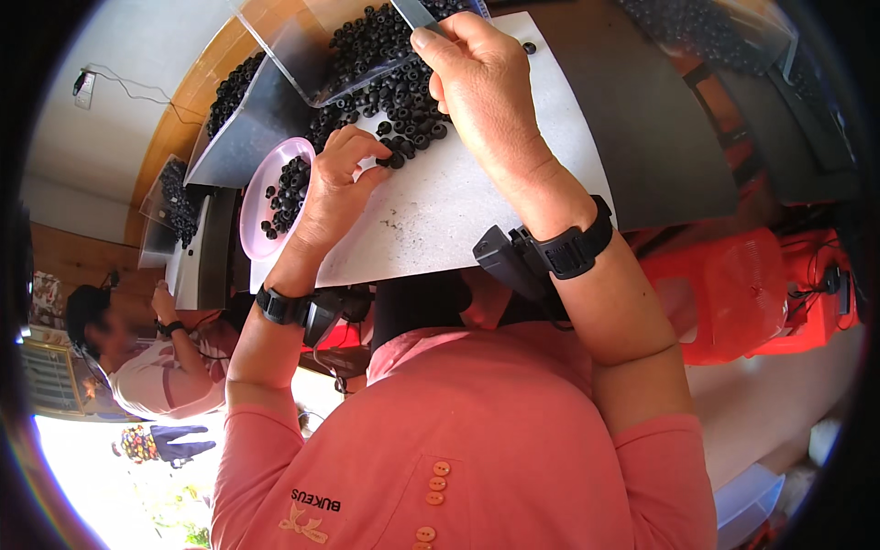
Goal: Trimming and sorting small black rubber components using a knife.
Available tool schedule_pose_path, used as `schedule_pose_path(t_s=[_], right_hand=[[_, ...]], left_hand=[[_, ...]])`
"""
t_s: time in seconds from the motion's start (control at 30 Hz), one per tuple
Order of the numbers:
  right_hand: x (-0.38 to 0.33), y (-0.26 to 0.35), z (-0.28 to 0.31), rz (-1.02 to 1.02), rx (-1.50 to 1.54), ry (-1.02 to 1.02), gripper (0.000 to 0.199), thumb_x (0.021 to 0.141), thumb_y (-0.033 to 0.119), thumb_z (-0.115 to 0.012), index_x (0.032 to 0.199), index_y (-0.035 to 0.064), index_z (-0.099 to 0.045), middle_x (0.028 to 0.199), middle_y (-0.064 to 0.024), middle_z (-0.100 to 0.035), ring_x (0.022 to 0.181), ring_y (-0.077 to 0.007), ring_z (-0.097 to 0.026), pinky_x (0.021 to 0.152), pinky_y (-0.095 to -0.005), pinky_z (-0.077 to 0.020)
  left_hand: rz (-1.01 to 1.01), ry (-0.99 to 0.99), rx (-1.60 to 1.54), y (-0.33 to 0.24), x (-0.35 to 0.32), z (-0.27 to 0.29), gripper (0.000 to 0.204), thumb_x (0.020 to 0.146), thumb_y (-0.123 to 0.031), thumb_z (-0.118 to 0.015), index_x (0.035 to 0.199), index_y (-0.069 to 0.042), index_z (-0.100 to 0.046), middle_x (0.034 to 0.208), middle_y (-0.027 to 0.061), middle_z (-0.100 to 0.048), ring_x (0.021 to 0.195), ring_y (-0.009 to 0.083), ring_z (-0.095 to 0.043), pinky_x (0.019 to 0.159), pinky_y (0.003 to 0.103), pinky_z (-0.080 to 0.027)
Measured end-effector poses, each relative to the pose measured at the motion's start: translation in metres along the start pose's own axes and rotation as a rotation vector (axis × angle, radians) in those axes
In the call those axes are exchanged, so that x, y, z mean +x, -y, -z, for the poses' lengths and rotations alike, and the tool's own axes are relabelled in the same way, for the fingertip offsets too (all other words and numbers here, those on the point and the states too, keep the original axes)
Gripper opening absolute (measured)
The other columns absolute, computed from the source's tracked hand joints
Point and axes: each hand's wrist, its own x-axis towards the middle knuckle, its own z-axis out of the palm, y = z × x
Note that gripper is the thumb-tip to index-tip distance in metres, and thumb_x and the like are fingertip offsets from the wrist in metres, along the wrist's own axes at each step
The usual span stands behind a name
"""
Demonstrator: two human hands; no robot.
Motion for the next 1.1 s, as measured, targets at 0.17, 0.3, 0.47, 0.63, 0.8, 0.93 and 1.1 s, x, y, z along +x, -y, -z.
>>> schedule_pose_path(t_s=[0.17, 0.3, 0.47, 0.63, 0.8, 0.93, 1.1], right_hand=[[-0.002, 0.0, 0.0, -0.001, -0.058, 0.042, 0.023, 0.098, 0.025, -0.063, 0.092, 0.0026, -0.067, 0.061, 0.0023, -0.053, 0.051, -0.0045, -0.048, 0.048, -0.0211, -0.0344], [-0.004, -0.001, -0.003, -0.01, -0.078, 0.059, 0.026, 0.099, 0.027, -0.062, 0.092, 0.0025, -0.067, 0.06, 0.0023, -0.052, 0.051, -0.0044, -0.048, 0.048, -0.0209, -0.0344], [-0.003, 0.0, -0.004, -0.024, -0.096, 0.097, 0.026, 0.099, 0.026, -0.062, 0.089, 0.0024, -0.065, 0.058, 0.0019, -0.051, 0.05, -0.0043, -0.048, 0.046, -0.021, -0.0352], [-0.003, 0.003, -0.005, -0.067, -0.087, 0.141, 0.024, 0.097, 0.023, -0.064, 0.084, 0.0021, -0.064, 0.059, 0.0015, -0.051, 0.05, -0.0045, -0.049, 0.044, -0.0222, -0.0388], [-0.005, 0.004, -0.006, -0.094, -0.108, 0.151, 0.024, 0.097, 0.023, -0.064, 0.084, 0.0018, -0.064, 0.059, 0.0016, -0.051, 0.05, -0.0048, -0.048, 0.044, -0.0225, -0.0365], [-0.007, 0.004, -0.007, -0.098, -0.14, 0.159, 0.025, 0.097, 0.023, -0.063, 0.084, 0.0017, -0.064, 0.059, 0.002, -0.05, 0.05, -0.0045, -0.047, 0.044, -0.0222, -0.0348], [-0.006, 0.001, -0.008, -0.118, -0.13, 0.198, 0.027, 0.098, 0.024, -0.062, 0.083, 0.0017, -0.064, 0.058, 0.0029, -0.048, 0.05, -0.004, -0.045, 0.044, -0.0218, -0.0331]], left_hand=[[0.092, -0.082, -0.043, -0.009, -0.01, 0.002, 0.023, 0.076, 0.002, -0.074, 0.098, -0.002, -0.068, 0.096, 0.0073, -0.062, 0.09, 0.019, -0.06, 0.071, 0.03, -0.051], [0.125, -0.1, -0.032, -0.011, -0.01, 0.003, 0.023, 0.077, 0.001, -0.075, 0.099, -0.002, -0.068, 0.092, 0.0085, -0.062, 0.087, 0.0192, -0.06, 0.072, 0.03, -0.05], [0.105, -0.067, 0.006, -0.004, -0.001, -0.004, 0.019, 0.073, -0.003, -0.075, 0.091, -0.003, -0.068, 0.091, 0.0104, -0.063, 0.09, 0.0304, -0.06, 0.076, 0.04, -0.05], [0.031, -0.073, 0.08, 0.001, 0.002, -0.006, 0.019, 0.076, 0.003, -0.071, 0.094, 0.0, -0.068, 0.084, 0.0099, -0.058, 0.081, 0.0251, -0.059, 0.072, 0.033, -0.049], [-0.015, -0.041, -0.022, -0.004, -0.012, 0.009, 0.023, 0.07, 0.007, -0.066, 0.091, -0.003, -0.068, 0.092, 0.0104, -0.062, 0.09, 0.0316, -0.059, 0.079, 0.04, -0.05], [0.099, -0.146, -0.063, -0.012, -0.026, 0.015, 0.022, 0.076, 0.009, -0.066, 0.095, -0.001, -0.069, 0.097, 0.0092, -0.064, 0.083, 0.0185, -0.062, 0.068, 0.029, -0.049], [0.136, -0.216, 0.055, -0.016, -0.015, 0.004, 0.016, 0.075, -0.006, -0.079, 0.084, -0.001, -0.067, 0.077, 0.0078, -0.059, 0.071, 0.018, -0.058, 0.062, 0.03, -0.046]])
